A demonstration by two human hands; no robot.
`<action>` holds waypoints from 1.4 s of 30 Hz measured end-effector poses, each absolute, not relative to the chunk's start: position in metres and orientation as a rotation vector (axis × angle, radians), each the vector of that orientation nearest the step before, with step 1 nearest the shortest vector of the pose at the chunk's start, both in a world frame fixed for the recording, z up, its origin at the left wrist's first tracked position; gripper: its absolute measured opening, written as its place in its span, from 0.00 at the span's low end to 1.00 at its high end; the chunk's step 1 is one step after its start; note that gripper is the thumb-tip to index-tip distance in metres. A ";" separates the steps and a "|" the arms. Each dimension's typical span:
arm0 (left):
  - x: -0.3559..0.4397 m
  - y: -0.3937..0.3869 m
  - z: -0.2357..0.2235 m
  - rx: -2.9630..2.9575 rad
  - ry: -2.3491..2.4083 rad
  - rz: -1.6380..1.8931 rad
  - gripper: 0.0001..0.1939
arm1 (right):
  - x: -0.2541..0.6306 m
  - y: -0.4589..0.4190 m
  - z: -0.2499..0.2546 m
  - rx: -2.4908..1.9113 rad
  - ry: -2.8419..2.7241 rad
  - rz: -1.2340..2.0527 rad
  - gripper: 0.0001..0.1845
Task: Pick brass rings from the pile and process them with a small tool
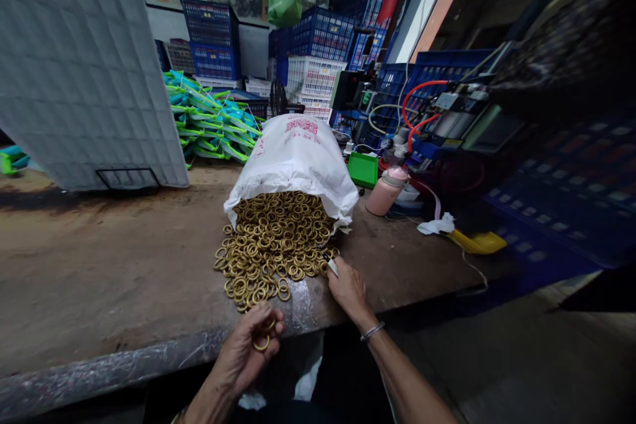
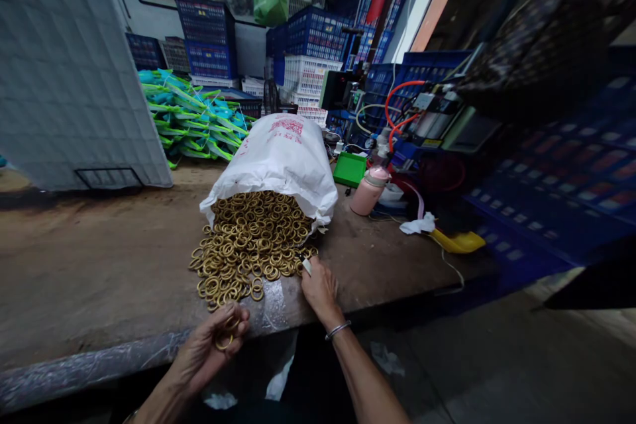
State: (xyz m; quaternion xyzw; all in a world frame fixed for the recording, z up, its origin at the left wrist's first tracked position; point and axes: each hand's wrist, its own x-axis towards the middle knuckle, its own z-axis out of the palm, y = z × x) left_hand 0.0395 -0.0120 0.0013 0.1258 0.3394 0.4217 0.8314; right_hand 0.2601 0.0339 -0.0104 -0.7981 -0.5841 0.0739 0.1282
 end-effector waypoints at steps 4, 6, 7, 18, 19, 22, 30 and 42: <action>0.048 -0.011 0.001 0.463 0.770 0.916 0.11 | 0.254 0.027 -0.010 -2.073 -1.715 0.217 0.08; 0.052 -0.009 0.002 0.595 0.835 0.968 0.12 | 0.246 0.024 -0.009 -1.914 -1.747 0.272 0.08; 0.054 -0.008 0.002 0.656 0.878 0.994 0.13 | 0.240 0.022 -0.009 -1.835 -1.766 0.310 0.07; 0.055 0.009 -0.001 0.909 1.064 0.999 0.15 | 0.190 0.017 -0.003 -1.456 -1.828 0.630 0.08; 0.055 0.009 -0.001 0.907 1.071 1.001 0.16 | 0.188 0.017 -0.001 -1.446 -1.798 0.694 0.09; 0.053 0.007 0.004 0.933 1.091 1.020 0.16 | 0.184 0.018 0.000 -1.436 -1.683 0.912 0.14; 0.050 0.001 0.011 0.907 1.010 0.914 0.16 | 0.178 0.021 -0.005 -1.426 -1.574 1.010 0.16; 0.048 -0.004 0.013 0.865 0.899 0.960 0.16 | 0.183 0.010 0.002 -1.526 -1.941 0.693 0.06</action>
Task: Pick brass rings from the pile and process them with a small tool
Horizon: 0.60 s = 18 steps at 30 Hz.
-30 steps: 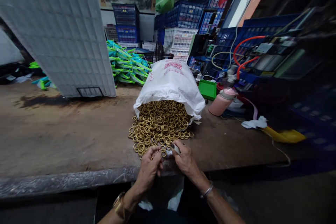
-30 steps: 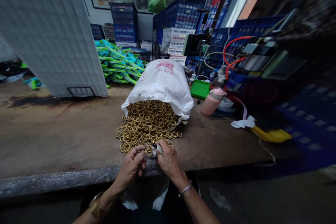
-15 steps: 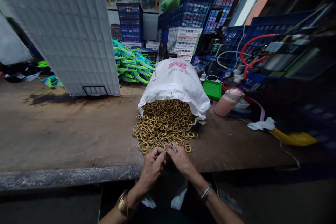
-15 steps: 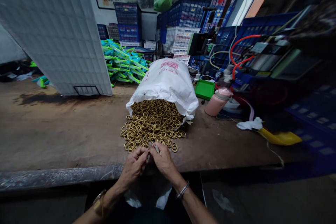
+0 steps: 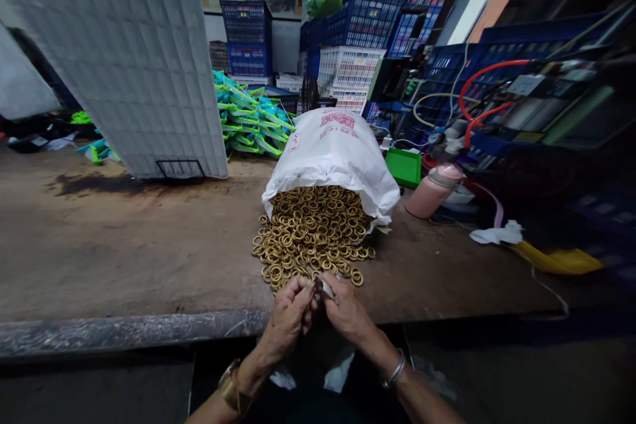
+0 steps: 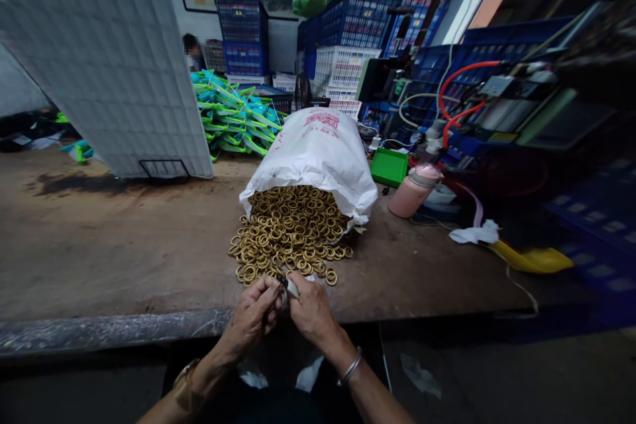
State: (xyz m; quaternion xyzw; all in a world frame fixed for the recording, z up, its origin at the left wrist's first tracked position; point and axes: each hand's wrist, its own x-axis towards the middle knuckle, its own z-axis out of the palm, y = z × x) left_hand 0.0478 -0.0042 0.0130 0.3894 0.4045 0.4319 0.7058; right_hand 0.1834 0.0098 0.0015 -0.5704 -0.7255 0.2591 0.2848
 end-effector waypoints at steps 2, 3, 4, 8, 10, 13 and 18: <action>0.048 -0.004 0.010 0.901 0.909 0.966 0.16 | 0.183 0.006 0.004 -1.533 -2.038 0.643 0.09; 0.048 -0.003 0.008 0.914 0.913 0.974 0.16 | 0.182 0.005 0.005 -1.548 -2.063 0.615 0.10; 0.048 -0.003 0.006 0.924 0.915 0.983 0.16 | 0.182 0.005 0.006 -1.563 -2.081 0.589 0.10; 0.049 -0.002 0.000 0.943 0.913 1.002 0.15 | 0.180 0.004 0.008 -1.574 -2.133 0.563 0.12; 0.049 -0.002 0.001 0.949 0.916 1.003 0.15 | 0.179 0.004 0.008 -1.582 -2.143 0.568 0.13; 0.049 -0.004 0.005 0.963 0.936 1.019 0.16 | 0.179 0.005 0.007 -1.598 -2.166 0.565 0.12; 0.045 -0.014 0.016 0.958 0.873 0.960 0.14 | 0.195 0.010 0.001 -1.875 -2.079 0.445 0.12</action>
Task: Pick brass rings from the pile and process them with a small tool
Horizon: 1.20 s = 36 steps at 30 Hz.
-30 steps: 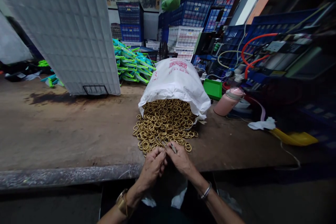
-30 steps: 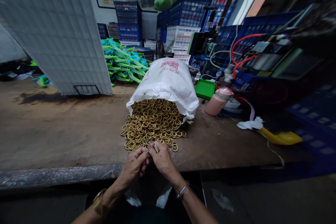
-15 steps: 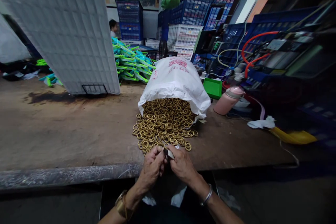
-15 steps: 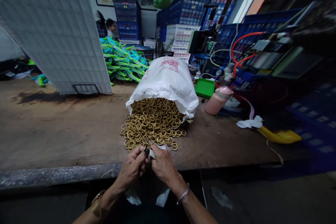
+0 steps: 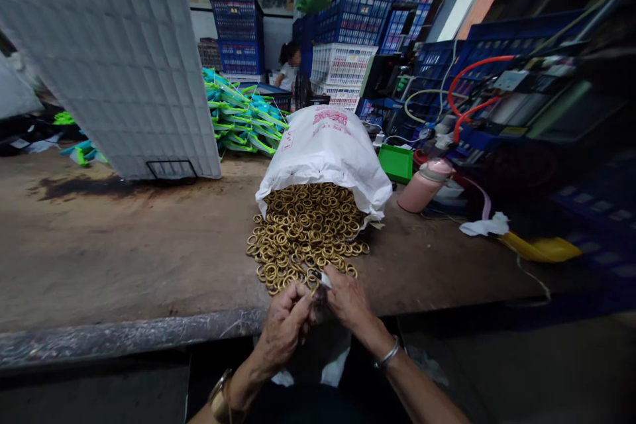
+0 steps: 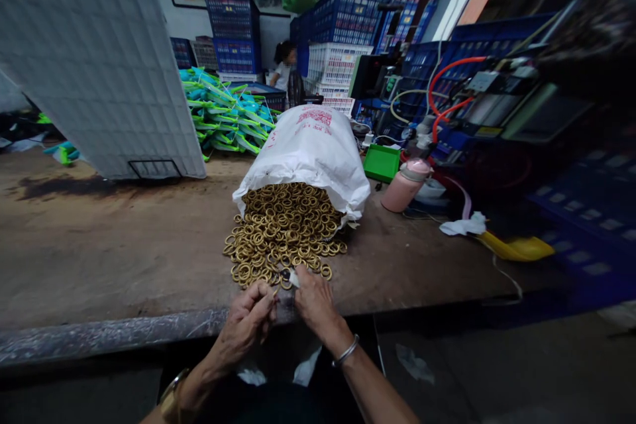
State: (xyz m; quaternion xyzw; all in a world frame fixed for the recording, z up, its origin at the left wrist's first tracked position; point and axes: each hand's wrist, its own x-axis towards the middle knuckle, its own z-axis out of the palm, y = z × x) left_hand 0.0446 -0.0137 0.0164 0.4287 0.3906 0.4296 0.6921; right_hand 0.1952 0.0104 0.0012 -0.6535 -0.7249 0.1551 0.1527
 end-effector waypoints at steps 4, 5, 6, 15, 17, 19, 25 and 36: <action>0.043 -0.016 0.023 0.682 0.716 0.922 0.12 | 0.226 0.012 -0.003 -2.048 -1.873 0.315 0.09; 0.043 -0.015 0.023 0.617 0.704 0.929 0.12 | 0.234 0.012 -0.005 -2.085 -1.817 0.283 0.08; 0.044 -0.013 0.023 0.569 0.703 0.933 0.12 | 0.242 0.012 -0.006 -2.123 -1.765 0.256 0.06; 0.043 -0.009 0.015 0.396 0.691 0.867 0.08 | 0.253 0.013 -0.009 -2.378 -1.768 0.230 0.07; 0.043 -0.009 0.013 0.376 0.662 0.848 0.09 | 0.251 0.014 -0.008 -2.384 -1.789 0.208 0.06; 0.043 -0.010 0.008 0.369 0.658 0.831 0.08 | 0.251 0.014 -0.008 -2.384 -1.788 0.201 0.05; 0.049 -0.012 -0.002 0.408 0.699 0.816 0.12 | 0.252 0.017 -0.011 -2.346 -1.751 0.192 0.04; 0.066 0.021 -0.004 0.894 1.050 1.005 0.18 | 0.225 0.024 0.006 -1.555 -1.968 0.328 0.09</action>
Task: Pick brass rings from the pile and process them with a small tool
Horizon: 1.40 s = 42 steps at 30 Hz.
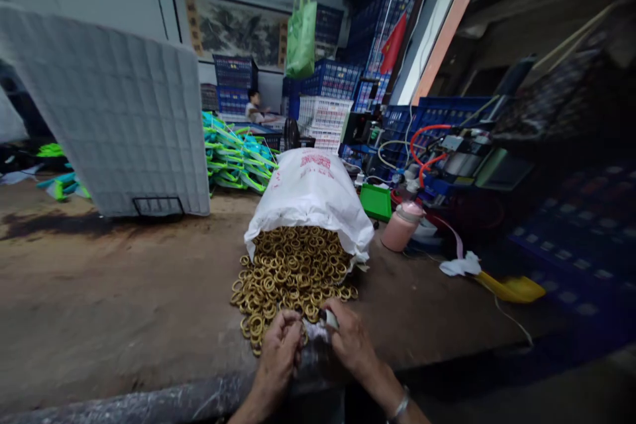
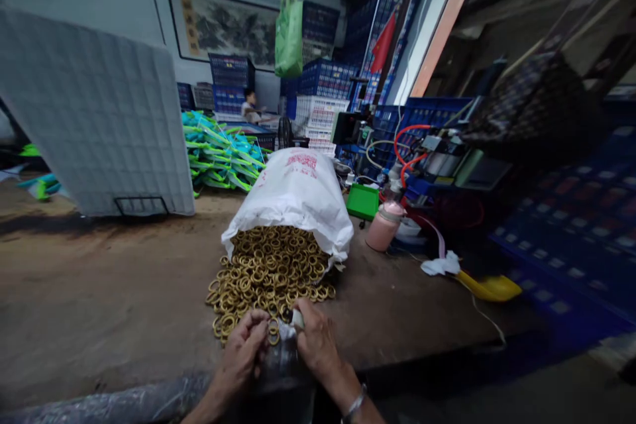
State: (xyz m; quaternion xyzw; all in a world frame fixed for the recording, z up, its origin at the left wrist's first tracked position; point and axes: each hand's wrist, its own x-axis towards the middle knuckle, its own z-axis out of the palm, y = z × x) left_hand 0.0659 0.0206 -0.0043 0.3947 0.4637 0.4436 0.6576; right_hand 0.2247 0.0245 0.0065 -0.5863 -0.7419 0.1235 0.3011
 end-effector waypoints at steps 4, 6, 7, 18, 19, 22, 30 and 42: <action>0.061 0.038 0.001 1.065 0.997 1.116 0.16 | 0.207 0.032 0.013 -1.370 -2.100 0.348 0.07; 0.057 0.042 0.003 1.135 0.965 1.101 0.14 | 0.200 0.035 0.015 -1.300 -2.125 0.379 0.06; 0.056 0.044 0.002 1.151 0.954 1.086 0.13 | 0.197 0.037 0.015 -1.276 -2.120 0.403 0.06; 0.046 0.045 0.002 1.406 1.142 1.270 0.11 | 0.176 0.056 0.020 -1.489 -1.700 0.833 0.15; 0.046 0.043 0.003 1.433 1.149 1.282 0.10 | 0.175 0.056 0.021 -1.463 -1.674 0.920 0.15; 0.046 0.040 0.006 1.474 1.129 1.272 0.09 | 0.173 0.055 0.023 -1.428 -1.614 1.052 0.16; 0.042 0.037 0.012 1.204 1.026 1.176 0.09 | 0.172 0.056 0.015 -1.477 -1.643 0.881 0.14; 0.041 0.030 0.019 0.803 0.873 0.975 0.15 | 0.167 0.052 0.023 -1.480 -1.655 0.837 0.16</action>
